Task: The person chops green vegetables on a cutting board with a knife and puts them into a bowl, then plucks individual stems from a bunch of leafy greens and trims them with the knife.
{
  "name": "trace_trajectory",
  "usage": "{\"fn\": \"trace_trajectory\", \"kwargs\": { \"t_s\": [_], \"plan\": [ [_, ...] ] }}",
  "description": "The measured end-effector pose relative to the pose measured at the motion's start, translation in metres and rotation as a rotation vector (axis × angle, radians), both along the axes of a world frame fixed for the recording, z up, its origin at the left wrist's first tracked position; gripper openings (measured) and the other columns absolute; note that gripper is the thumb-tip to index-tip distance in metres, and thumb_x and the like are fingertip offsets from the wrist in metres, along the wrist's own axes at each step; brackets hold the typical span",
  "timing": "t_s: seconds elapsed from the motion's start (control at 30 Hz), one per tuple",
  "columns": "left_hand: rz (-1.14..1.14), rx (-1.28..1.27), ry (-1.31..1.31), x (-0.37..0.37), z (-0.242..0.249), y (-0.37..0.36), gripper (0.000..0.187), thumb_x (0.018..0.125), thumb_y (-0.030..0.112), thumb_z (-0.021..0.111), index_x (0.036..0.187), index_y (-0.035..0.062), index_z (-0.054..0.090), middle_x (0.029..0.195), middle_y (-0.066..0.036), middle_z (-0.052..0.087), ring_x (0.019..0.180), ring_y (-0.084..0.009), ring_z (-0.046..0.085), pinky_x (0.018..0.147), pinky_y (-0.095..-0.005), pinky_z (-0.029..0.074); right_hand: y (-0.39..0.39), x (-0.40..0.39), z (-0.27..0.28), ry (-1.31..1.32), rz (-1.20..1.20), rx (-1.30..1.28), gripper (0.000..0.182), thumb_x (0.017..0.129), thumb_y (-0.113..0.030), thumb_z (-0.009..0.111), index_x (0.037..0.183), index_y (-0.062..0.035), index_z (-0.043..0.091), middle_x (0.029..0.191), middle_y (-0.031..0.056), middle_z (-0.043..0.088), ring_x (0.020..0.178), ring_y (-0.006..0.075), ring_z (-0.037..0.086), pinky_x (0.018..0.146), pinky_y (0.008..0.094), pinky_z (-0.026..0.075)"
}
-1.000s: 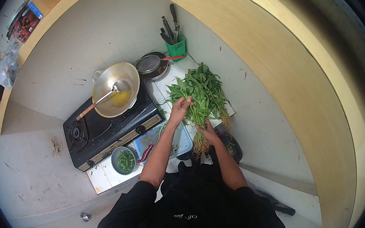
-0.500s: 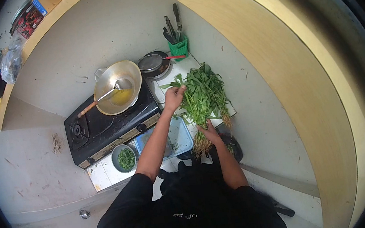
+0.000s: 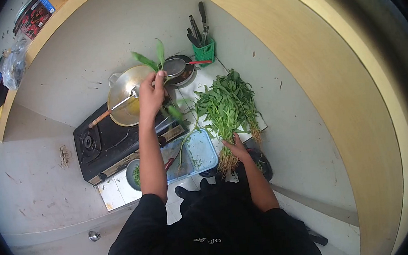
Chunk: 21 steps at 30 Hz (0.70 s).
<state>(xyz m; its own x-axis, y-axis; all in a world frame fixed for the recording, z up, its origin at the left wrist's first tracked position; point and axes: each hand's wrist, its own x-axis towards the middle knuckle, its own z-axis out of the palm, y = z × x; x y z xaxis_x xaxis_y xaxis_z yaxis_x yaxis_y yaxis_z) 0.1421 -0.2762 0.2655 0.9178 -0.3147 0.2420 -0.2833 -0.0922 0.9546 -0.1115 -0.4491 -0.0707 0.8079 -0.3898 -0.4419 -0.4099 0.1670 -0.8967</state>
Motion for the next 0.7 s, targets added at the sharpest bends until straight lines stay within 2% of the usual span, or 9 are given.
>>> {"fn": "trace_trajectory", "kwargs": {
  "t_s": [0.07, 0.1, 0.17, 0.33, 0.4, 0.43, 0.57, 0.63, 0.7],
  "plan": [
    [-0.029, 0.383, -0.178, 0.002, -0.013, 0.014, 0.032, 0.099, 0.027, 0.058, 0.089, -0.0021, 0.066, 0.067, -0.019, 0.063, 0.062, -0.0332, 0.062, 0.059, -0.0407, 0.047, 0.0, 0.0, 0.0, 0.063, -0.003, -0.038, 0.097, 0.089, -0.039, 0.074, 0.156, -0.004, 0.013, 0.15, 0.0181, 0.04, 0.137, 0.0269, 0.039, 0.112, 0.0387, 0.033],
    [-0.048, 0.498, -0.215, 0.003, -0.024, 0.017, 0.03, 0.097, 0.027, 0.059, 0.09, -0.0021, 0.065, 0.077, -0.026, 0.063, 0.072, -0.0442, 0.063, 0.065, -0.0474, 0.049, 0.001, -0.001, 0.002, 0.065, 0.0, -0.037, 0.097, 0.089, -0.039, 0.074, 0.156, -0.004, 0.013, 0.15, 0.0181, 0.04, 0.137, 0.0269, 0.039, 0.112, 0.0387, 0.033],
    [-0.043, 0.561, -0.24, 0.005, -0.075, 0.015, 0.031, 0.097, 0.028, 0.059, 0.088, -0.0017, 0.065, 0.078, -0.026, 0.064, 0.075, -0.045, 0.064, 0.068, -0.0492, 0.05, 0.001, -0.002, 0.006, 0.098, 0.011, -0.126, 0.101, 0.089, -0.049, 0.071, 0.157, -0.0026, 0.013, 0.156, 0.0209, 0.031, 0.142, 0.0302, 0.034, 0.116, 0.0384, 0.028],
    [-0.079, 0.95, -0.176, -0.027, -0.191, 0.007, 0.027, 0.092, 0.027, 0.064, 0.093, 0.0007, 0.066, 0.096, -0.022, 0.069, 0.088, -0.0439, 0.067, 0.077, -0.0526, 0.054, 0.003, -0.005, 0.025, 0.094, -0.029, -0.014, 0.091, 0.093, -0.053, 0.063, 0.156, -0.0023, 0.022, 0.158, 0.0191, 0.03, 0.145, 0.0297, 0.03, 0.118, 0.0384, 0.025],
    [0.031, 0.912, -0.337, -0.053, -0.228, 0.005, 0.026, 0.091, 0.025, 0.066, 0.096, 0.0, 0.066, 0.096, -0.023, 0.068, 0.089, -0.0422, 0.067, 0.078, -0.0521, 0.054, 0.001, -0.006, 0.019, 0.053, -0.033, 0.021, 0.088, 0.094, -0.053, 0.061, 0.155, -0.0021, 0.025, 0.158, 0.0184, 0.03, 0.146, 0.0293, 0.029, 0.118, 0.0385, 0.024],
    [0.149, 0.869, -0.493, -0.064, -0.229, -0.001, 0.026, 0.089, 0.023, 0.068, 0.099, -0.0007, 0.066, 0.096, -0.024, 0.068, 0.091, -0.0405, 0.067, 0.079, -0.0515, 0.053, 0.0, -0.006, 0.015, 0.036, -0.036, 0.019, 0.087, 0.094, -0.053, 0.061, 0.155, -0.002, 0.026, 0.158, 0.0182, 0.03, 0.146, 0.0288, 0.029, 0.118, 0.0385, 0.024],
    [0.146, 0.776, -0.544, -0.095, -0.216, -0.029, 0.022, 0.086, 0.017, 0.07, 0.097, -0.0015, 0.067, 0.088, -0.019, 0.07, 0.087, -0.0364, 0.069, 0.078, -0.0472, 0.055, -0.004, -0.006, -0.006, 0.131, -0.066, 0.035, 0.088, 0.094, -0.056, 0.059, 0.155, -0.0015, 0.027, 0.158, 0.0179, 0.03, 0.145, 0.0282, 0.03, 0.118, 0.0376, 0.024],
    [-0.372, 0.533, 0.025, -0.094, -0.235, -0.044, 0.016, 0.086, 0.011, 0.066, 0.094, -0.0023, 0.067, 0.084, -0.017, 0.071, 0.081, -0.0322, 0.071, 0.075, -0.0414, 0.056, -0.01, -0.006, -0.031, 0.103, -0.049, 0.054, 0.089, 0.094, -0.057, 0.059, 0.155, -0.0013, 0.026, 0.159, 0.0181, 0.029, 0.146, 0.0284, 0.03, 0.118, 0.0377, 0.024],
    [-0.379, 0.482, 0.079, -0.102, -0.253, -0.063, 0.014, 0.086, 0.011, 0.064, 0.092, -0.0018, 0.067, 0.082, -0.017, 0.071, 0.078, -0.0297, 0.071, 0.074, -0.039, 0.055, -0.012, -0.006, -0.038, 0.071, -0.031, 0.073, 0.09, 0.093, -0.058, 0.058, 0.155, -0.0012, 0.026, 0.159, 0.0182, 0.029, 0.146, 0.0287, 0.029, 0.118, 0.0377, 0.024]
  ]
}}
